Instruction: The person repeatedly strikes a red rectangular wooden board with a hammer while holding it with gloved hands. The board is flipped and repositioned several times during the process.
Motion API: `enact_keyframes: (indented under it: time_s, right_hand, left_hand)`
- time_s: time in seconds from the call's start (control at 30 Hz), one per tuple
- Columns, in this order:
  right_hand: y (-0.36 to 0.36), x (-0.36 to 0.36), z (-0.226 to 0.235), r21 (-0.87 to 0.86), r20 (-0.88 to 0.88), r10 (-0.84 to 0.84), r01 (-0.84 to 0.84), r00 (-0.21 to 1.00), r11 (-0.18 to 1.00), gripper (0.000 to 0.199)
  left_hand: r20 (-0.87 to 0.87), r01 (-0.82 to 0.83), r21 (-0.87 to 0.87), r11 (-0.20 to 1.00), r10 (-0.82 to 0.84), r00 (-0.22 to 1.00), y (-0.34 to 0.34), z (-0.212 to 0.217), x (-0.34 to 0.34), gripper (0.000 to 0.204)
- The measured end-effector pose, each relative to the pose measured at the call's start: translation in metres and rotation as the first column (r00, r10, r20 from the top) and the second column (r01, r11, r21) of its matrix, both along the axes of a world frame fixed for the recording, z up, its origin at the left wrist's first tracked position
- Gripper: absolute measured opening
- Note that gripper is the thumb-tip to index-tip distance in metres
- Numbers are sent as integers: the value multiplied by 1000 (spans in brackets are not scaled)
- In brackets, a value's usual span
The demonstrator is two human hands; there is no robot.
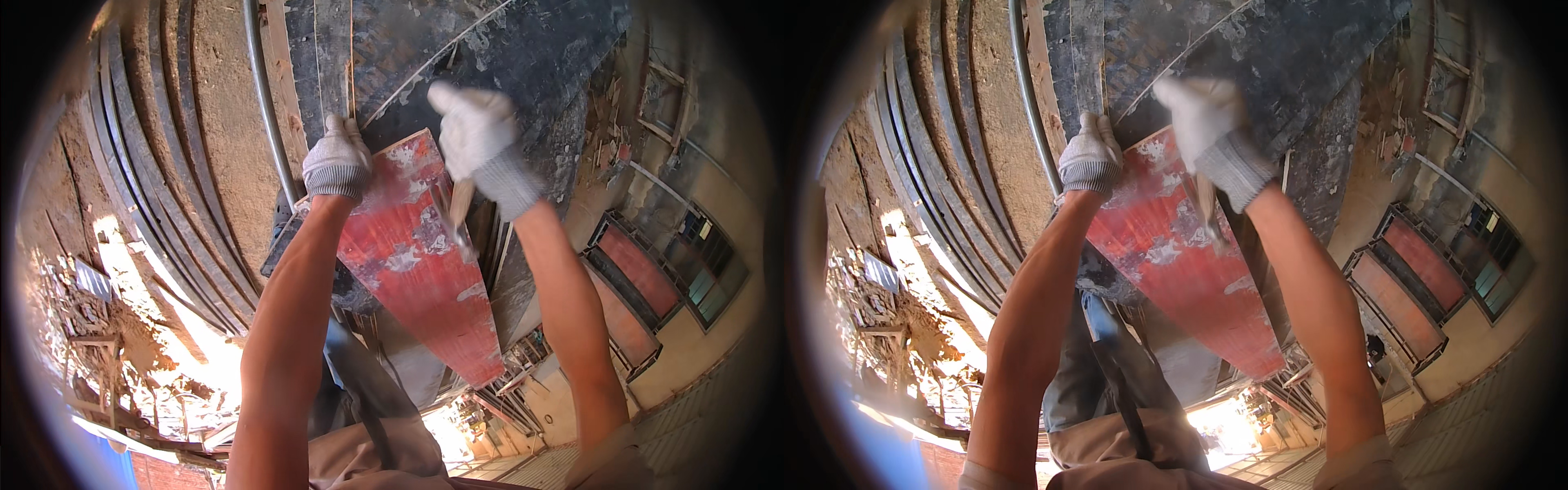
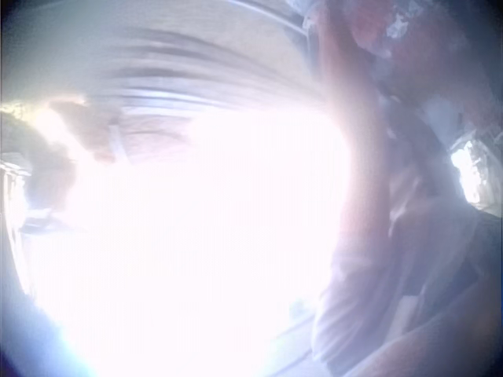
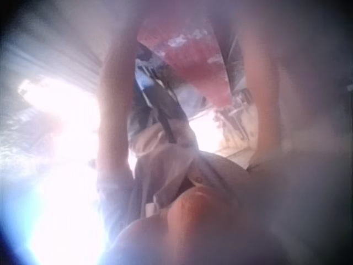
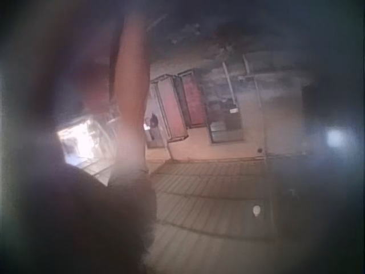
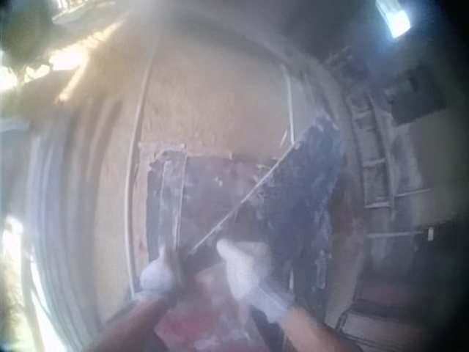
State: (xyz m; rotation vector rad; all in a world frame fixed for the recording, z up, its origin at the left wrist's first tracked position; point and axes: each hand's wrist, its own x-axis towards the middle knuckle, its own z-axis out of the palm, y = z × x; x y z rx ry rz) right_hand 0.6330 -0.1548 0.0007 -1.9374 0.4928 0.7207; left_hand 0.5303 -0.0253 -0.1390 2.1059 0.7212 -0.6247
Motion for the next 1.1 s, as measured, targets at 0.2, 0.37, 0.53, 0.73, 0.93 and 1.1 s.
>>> enact_keyframes:
  time_s: [0.2,0.37,0.53,0.73,0.93,1.1]
  right_hand:
    - [-7,-3,-26,291,205,-89,26,975,956,24]
    - [2,50,-28,441,67,57,-81,996,894,26]
    - [34,56,-55,225,354,-2,-83,935,971,39]
    - [-1,11,-15,536,430,-145,-123,891,835,27]
    - [11,17,-17,391,385,-132,-31,913,920,30]
    - [-23,-52,44,349,287,16,-120,958,929,27]
  left_hand:
    - [-36,24,13,1000,-24,999,1,-1,-1,43]
    - [-5,11,20,1000,-10,1000,1,0,0,38]
    - [-37,23,18,1000,-22,999,1,3,1,38]
    - [36,26,32,999,-27,999,-1,0,-2,38]
    - [25,32,18,999,-32,999,2,-5,0,39]
    - [24,111,8,994,-111,994,1,-2,-2,36]
